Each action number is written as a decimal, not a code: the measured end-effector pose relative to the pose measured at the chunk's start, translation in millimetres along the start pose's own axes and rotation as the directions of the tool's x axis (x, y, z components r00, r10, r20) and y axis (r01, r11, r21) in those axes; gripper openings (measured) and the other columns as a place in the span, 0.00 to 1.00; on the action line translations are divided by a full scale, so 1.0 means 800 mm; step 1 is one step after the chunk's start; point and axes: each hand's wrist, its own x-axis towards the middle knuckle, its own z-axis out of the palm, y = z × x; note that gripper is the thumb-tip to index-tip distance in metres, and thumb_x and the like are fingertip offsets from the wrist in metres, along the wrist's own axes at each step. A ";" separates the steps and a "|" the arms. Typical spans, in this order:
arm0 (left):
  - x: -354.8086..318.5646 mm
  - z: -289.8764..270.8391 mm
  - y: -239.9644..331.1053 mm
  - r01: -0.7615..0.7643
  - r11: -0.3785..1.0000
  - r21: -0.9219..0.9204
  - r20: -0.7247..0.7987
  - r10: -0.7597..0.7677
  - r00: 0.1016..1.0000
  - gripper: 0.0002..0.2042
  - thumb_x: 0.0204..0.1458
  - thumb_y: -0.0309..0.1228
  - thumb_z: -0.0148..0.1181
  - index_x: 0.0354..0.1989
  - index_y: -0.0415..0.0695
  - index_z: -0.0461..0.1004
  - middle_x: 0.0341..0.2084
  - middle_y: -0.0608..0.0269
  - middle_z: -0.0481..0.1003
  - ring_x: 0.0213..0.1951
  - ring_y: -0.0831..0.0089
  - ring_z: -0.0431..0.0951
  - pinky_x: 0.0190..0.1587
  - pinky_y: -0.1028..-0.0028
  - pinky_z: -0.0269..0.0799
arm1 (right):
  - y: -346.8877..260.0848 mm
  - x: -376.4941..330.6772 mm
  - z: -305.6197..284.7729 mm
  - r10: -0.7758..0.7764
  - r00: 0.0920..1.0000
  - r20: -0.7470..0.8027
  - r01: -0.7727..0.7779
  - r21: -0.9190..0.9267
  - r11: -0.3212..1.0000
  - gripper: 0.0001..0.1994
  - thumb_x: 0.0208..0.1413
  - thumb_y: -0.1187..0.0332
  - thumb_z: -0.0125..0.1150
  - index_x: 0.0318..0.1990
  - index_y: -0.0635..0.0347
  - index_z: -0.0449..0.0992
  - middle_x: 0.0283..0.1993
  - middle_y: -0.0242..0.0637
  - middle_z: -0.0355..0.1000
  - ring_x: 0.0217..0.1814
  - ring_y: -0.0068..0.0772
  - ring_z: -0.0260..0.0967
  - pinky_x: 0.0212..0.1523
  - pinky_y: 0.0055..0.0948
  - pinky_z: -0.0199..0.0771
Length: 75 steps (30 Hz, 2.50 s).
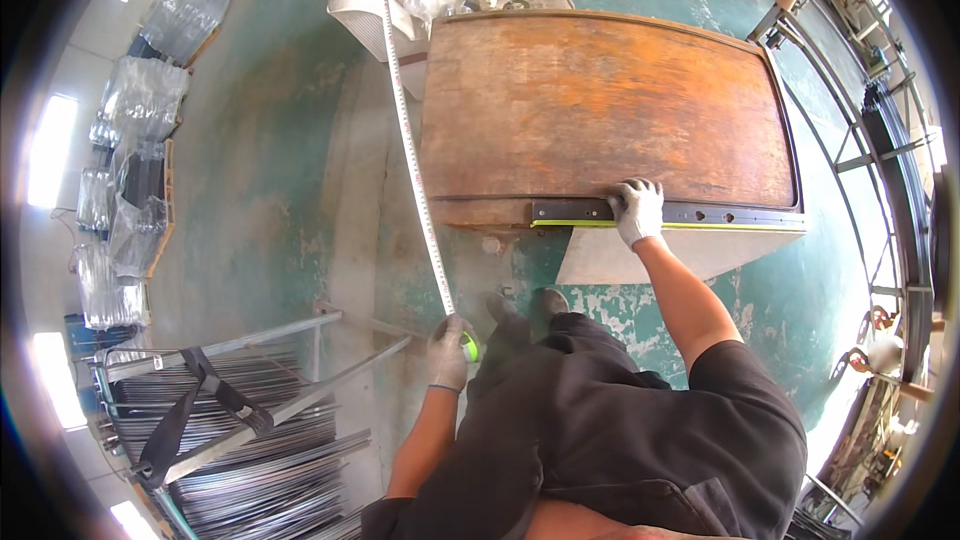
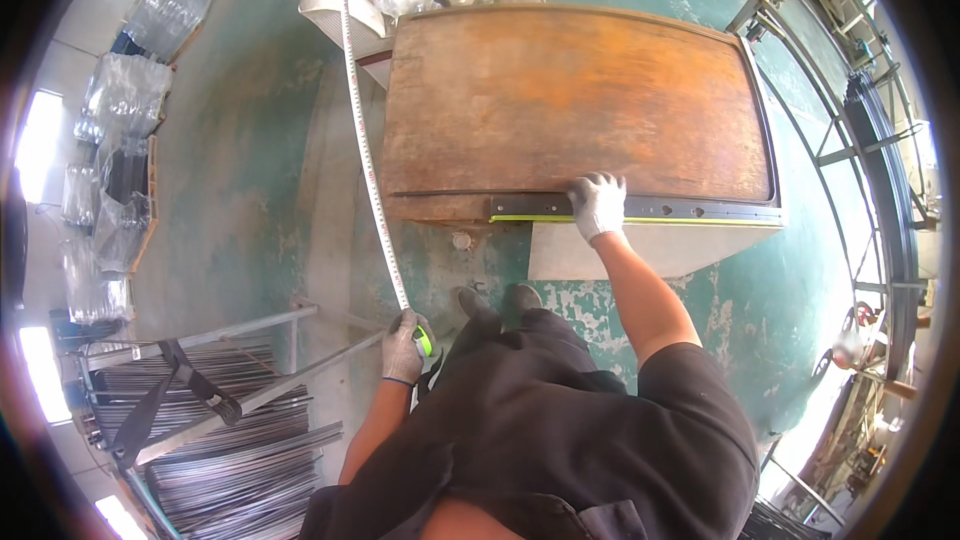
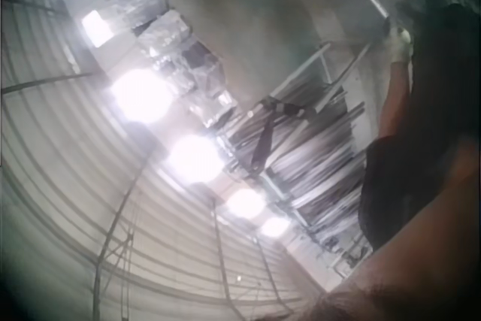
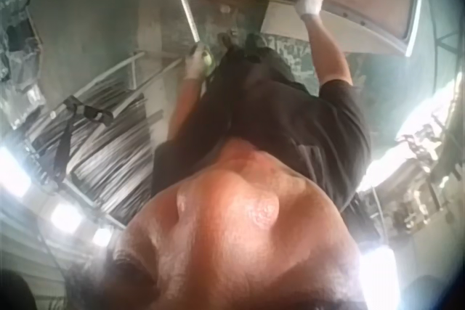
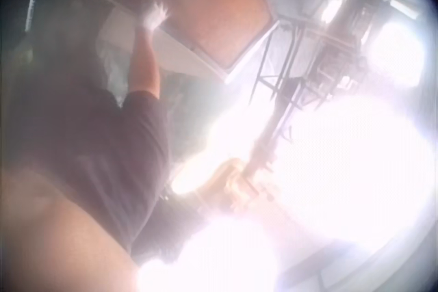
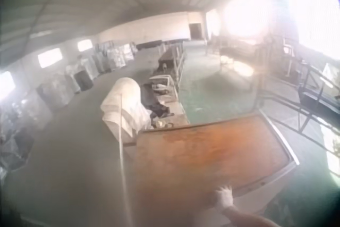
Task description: The person measures a wooden board with a tape measure, then picks up and carries bent metal rods through a workshop. They stack the rods onto a pile and later place a bundle of rods onto a metal rack while another worker operates machinery nearby.
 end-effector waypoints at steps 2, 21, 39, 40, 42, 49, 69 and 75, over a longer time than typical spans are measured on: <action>-0.009 0.006 0.014 0.035 0.999 -0.033 0.022 -0.034 0.999 0.20 0.71 0.46 0.55 0.36 0.39 0.76 0.22 0.61 0.75 0.21 0.70 0.75 0.24 0.70 0.71 | -0.024 0.009 0.008 0.005 0.999 0.032 -0.006 0.041 0.999 0.10 0.53 0.64 0.72 0.43 0.47 0.85 0.50 0.35 0.80 0.62 0.48 0.71 0.70 0.59 0.59; -0.028 -0.094 -0.043 0.167 0.982 0.092 -0.019 -0.166 0.986 0.22 0.69 0.50 0.58 0.36 0.41 0.78 0.26 0.65 0.76 0.28 0.77 0.76 0.31 0.72 0.73 | -0.169 0.121 0.070 0.018 0.950 0.312 -0.007 -0.038 0.999 0.29 0.55 0.59 0.73 0.64 0.57 0.77 0.69 0.47 0.71 0.72 0.55 0.65 0.74 0.48 0.64; 0.014 -0.157 -0.010 0.205 0.966 0.160 0.027 -0.212 0.977 0.19 0.69 0.46 0.61 0.35 0.40 0.78 0.24 0.67 0.74 0.23 0.79 0.73 0.24 0.76 0.68 | -0.146 0.228 0.102 0.177 0.900 0.399 -0.128 -0.145 0.981 0.31 0.56 0.56 0.73 0.66 0.56 0.74 0.68 0.47 0.71 0.69 0.56 0.67 0.69 0.48 0.71; 0.013 -0.163 -0.007 0.235 0.959 0.158 0.000 -0.238 0.971 0.19 0.69 0.46 0.61 0.35 0.41 0.78 0.24 0.67 0.74 0.23 0.79 0.73 0.24 0.75 0.68 | -0.149 0.246 0.110 0.146 0.918 0.368 -0.103 -0.135 0.986 0.32 0.56 0.56 0.73 0.67 0.56 0.73 0.69 0.47 0.70 0.70 0.56 0.66 0.70 0.48 0.71; 0.016 -0.162 -0.003 0.288 0.947 0.141 -0.044 -0.284 0.958 0.19 0.69 0.45 0.61 0.34 0.41 0.78 0.24 0.67 0.74 0.24 0.78 0.73 0.25 0.75 0.68 | -0.155 0.307 0.124 0.078 0.953 0.293 -0.044 -0.124 0.991 0.35 0.57 0.55 0.72 0.70 0.56 0.70 0.72 0.46 0.68 0.72 0.55 0.65 0.71 0.48 0.69; 0.021 -0.141 0.032 0.315 0.926 0.209 -0.093 -0.302 0.949 0.20 0.68 0.47 0.62 0.35 0.41 0.82 0.25 0.67 0.77 0.26 0.79 0.75 0.27 0.76 0.70 | -0.149 0.510 0.195 0.044 0.952 0.302 0.010 -0.173 0.985 0.42 0.58 0.52 0.72 0.77 0.54 0.61 0.81 0.45 0.58 0.81 0.51 0.56 0.78 0.46 0.61; 0.048 -0.104 0.038 0.470 0.880 0.070 0.009 -0.472 0.882 0.15 0.66 0.38 0.67 0.49 0.36 0.82 0.28 0.64 0.80 0.28 0.78 0.78 0.32 0.75 0.74 | -0.168 0.624 0.250 0.072 0.883 0.464 0.082 -0.302 0.950 0.49 0.61 0.43 0.67 0.81 0.59 0.52 0.85 0.49 0.50 0.87 0.53 0.45 0.83 0.46 0.50; 0.056 -0.112 0.011 0.526 0.850 0.037 -0.027 -0.526 0.850 0.14 0.67 0.38 0.65 0.47 0.38 0.82 0.26 0.65 0.78 0.24 0.80 0.74 0.27 0.76 0.69 | -0.178 0.624 0.243 0.079 0.872 0.483 0.085 -0.308 0.948 0.49 0.61 0.42 0.66 0.81 0.60 0.52 0.85 0.49 0.50 0.87 0.53 0.45 0.83 0.44 0.51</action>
